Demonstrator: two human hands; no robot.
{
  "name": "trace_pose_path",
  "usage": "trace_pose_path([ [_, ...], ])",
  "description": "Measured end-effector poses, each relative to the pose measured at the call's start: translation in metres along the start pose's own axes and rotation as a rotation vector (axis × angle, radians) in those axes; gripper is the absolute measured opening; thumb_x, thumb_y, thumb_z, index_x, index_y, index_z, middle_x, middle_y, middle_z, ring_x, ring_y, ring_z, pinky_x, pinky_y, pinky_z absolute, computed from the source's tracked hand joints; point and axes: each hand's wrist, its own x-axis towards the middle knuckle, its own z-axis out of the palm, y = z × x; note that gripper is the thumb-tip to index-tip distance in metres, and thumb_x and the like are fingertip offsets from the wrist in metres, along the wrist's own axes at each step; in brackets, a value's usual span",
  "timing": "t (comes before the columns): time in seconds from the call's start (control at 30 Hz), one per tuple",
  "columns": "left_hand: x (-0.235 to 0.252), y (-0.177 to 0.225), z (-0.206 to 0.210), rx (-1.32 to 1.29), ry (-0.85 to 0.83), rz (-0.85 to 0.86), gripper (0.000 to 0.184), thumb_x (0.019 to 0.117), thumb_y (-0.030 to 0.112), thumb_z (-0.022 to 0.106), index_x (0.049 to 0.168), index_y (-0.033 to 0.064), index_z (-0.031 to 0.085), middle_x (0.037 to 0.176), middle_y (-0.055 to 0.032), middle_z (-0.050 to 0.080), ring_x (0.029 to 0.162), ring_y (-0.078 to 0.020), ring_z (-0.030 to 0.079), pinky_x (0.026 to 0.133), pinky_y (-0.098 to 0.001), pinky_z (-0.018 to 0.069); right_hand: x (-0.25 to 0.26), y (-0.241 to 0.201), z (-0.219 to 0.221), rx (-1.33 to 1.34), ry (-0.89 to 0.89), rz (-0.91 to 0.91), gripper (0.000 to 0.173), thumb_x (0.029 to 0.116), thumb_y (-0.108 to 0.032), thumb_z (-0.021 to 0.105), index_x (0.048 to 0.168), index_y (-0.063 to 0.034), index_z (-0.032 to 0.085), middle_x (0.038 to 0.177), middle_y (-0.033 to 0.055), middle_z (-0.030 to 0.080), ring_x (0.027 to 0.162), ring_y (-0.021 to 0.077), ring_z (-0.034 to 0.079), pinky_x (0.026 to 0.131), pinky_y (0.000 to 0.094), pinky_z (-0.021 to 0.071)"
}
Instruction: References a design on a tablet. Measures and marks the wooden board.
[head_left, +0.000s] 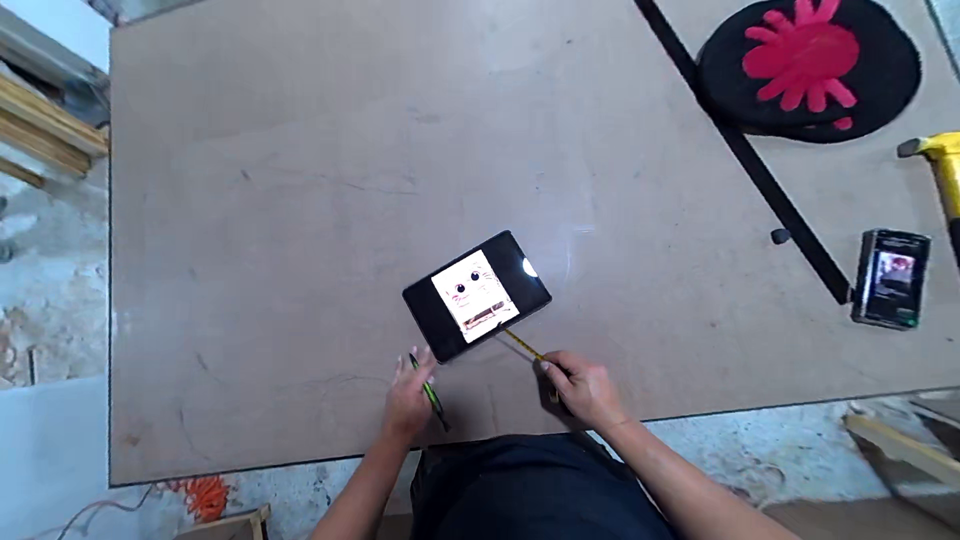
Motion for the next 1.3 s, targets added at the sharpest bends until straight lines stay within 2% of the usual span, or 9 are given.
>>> trace_pose_path([
  [0.17, 0.008, 0.032, -0.028, -0.197, 0.026, 0.023, 0.036, 0.1043, 0.027, 0.057, 0.136, 0.0120, 0.065, 0.142, -0.0026, 0.065, 0.126, -0.0142, 0.065, 0.105, -0.0422, 0.0558, -0.036, -0.032, 0.042, 0.054, 0.007, 0.025, 0.031, 0.1048, -0.037, 0.051, 0.107, -0.0201, 0.077, 0.097, -0.0045, 0.076, 0.090, 0.0080, 0.071, 0.082, 0.0371, 0.0606],
  [0.3, 0.040, 0.060, -0.058, -0.266, -0.143, 0.134, 0.046, 0.1042, 0.027, 0.062, 0.149, 0.0208, 0.053, 0.135, -0.0014, 0.066, 0.116, -0.0124, 0.068, 0.101, -0.0409, 0.0582, -0.045, -0.063, 0.072, 0.055, 0.172, -0.044, 0.028, 0.1040, -0.032, 0.053, 0.105, -0.0179, 0.078, 0.098, -0.0042, 0.076, 0.095, 0.0075, 0.072, 0.086, 0.0343, 0.0609],
  [0.47, 0.074, 0.073, -0.077, -0.168, -0.308, 0.327, 0.018, 0.1035, 0.006, 0.058, 0.114, 0.0103, 0.073, 0.113, -0.0037, 0.073, 0.103, -0.0132, 0.070, 0.094, -0.0380, 0.0584, -0.045, -0.080, 0.090, 0.085, 0.310, -0.036, 0.024, 0.1032, -0.029, 0.056, 0.102, -0.0165, 0.076, 0.094, -0.0039, 0.074, 0.089, 0.0080, 0.071, 0.080, 0.0327, 0.0615],
  [0.63, 0.116, 0.070, -0.061, -0.170, -0.195, 0.327, 0.017, 0.1021, 0.008, 0.060, 0.108, 0.0097, 0.075, 0.105, -0.0046, 0.074, 0.097, -0.0139, 0.070, 0.091, -0.0391, 0.0587, -0.030, -0.067, 0.084, 0.086, 0.334, -0.011, 0.022, 0.1015, -0.031, 0.061, 0.108, -0.0164, 0.076, 0.098, -0.0023, 0.075, 0.091, 0.0096, 0.072, 0.082, 0.0337, 0.0616],
  [0.77, 0.147, 0.069, -0.055, -0.240, -0.053, 0.235, 0.022, 0.1057, 0.016, 0.057, 0.123, 0.0123, 0.071, 0.117, -0.0024, 0.074, 0.103, -0.0101, 0.071, 0.094, -0.0360, 0.0591, -0.002, -0.052, 0.077, 0.036, 0.419, -0.006, 0.023, 0.1027, -0.025, 0.059, 0.108, -0.0122, 0.077, 0.100, 0.0027, 0.077, 0.094, 0.0149, 0.074, 0.085, 0.0361, 0.0621],
  [1.0, 0.145, -0.042, -0.067, -0.024, 0.206, 0.053, 0.041, 0.1110, 0.026, 0.042, 0.145, 0.0065, 0.053, 0.153, -0.0098, 0.053, 0.139, -0.0191, 0.054, 0.116, -0.0427, 0.0455, 0.031, -0.041, 0.068, -0.073, 0.416, 0.046, 0.027, 0.1032, -0.024, 0.055, 0.114, -0.0147, 0.078, 0.102, 0.0032, 0.078, 0.096, 0.0190, 0.074, 0.084, 0.0394, 0.0606],
  [1.07, 0.129, -0.084, -0.063, 0.136, 0.169, 0.072, 0.045, 0.1107, 0.026, 0.038, 0.148, 0.0046, 0.050, 0.163, -0.0122, 0.040, 0.153, -0.0238, 0.035, 0.126, -0.0478, 0.0284, 0.031, -0.038, 0.068, -0.067, 0.410, 0.032, 0.028, 0.1022, -0.022, 0.055, 0.118, -0.0170, 0.078, 0.097, 0.0026, 0.078, 0.090, 0.0183, 0.073, 0.080, 0.0377, 0.0599],
  [1.13, 0.120, -0.104, -0.060, 0.255, 0.141, 0.132, 0.050, 0.1098, 0.027, 0.031, 0.151, 0.0031, 0.046, 0.166, -0.0151, 0.034, 0.157, -0.0295, 0.024, 0.129, -0.0524, 0.0173, 0.030, -0.035, 0.066, -0.065, 0.386, 0.025, 0.030, 0.1019, -0.021, 0.055, 0.122, -0.0186, 0.077, 0.093, 0.0027, 0.077, 0.088, 0.0181, 0.073, 0.079, 0.0369, 0.0592],
  [1.3, 0.120, -0.110, -0.056, 0.267, 0.173, 0.164, 0.050, 0.1092, 0.026, 0.030, 0.151, 0.0029, 0.045, 0.166, -0.0140, 0.035, 0.158, -0.0283, 0.023, 0.129, -0.0506, 0.0148, 0.031, -0.033, 0.060, -0.062, 0.317, 0.029, 0.034, 0.1016, -0.021, 0.051, 0.126, -0.0211, 0.075, 0.093, 0.0011, 0.077, 0.089, 0.0170, 0.072, 0.079, 0.0361, 0.0582],
])
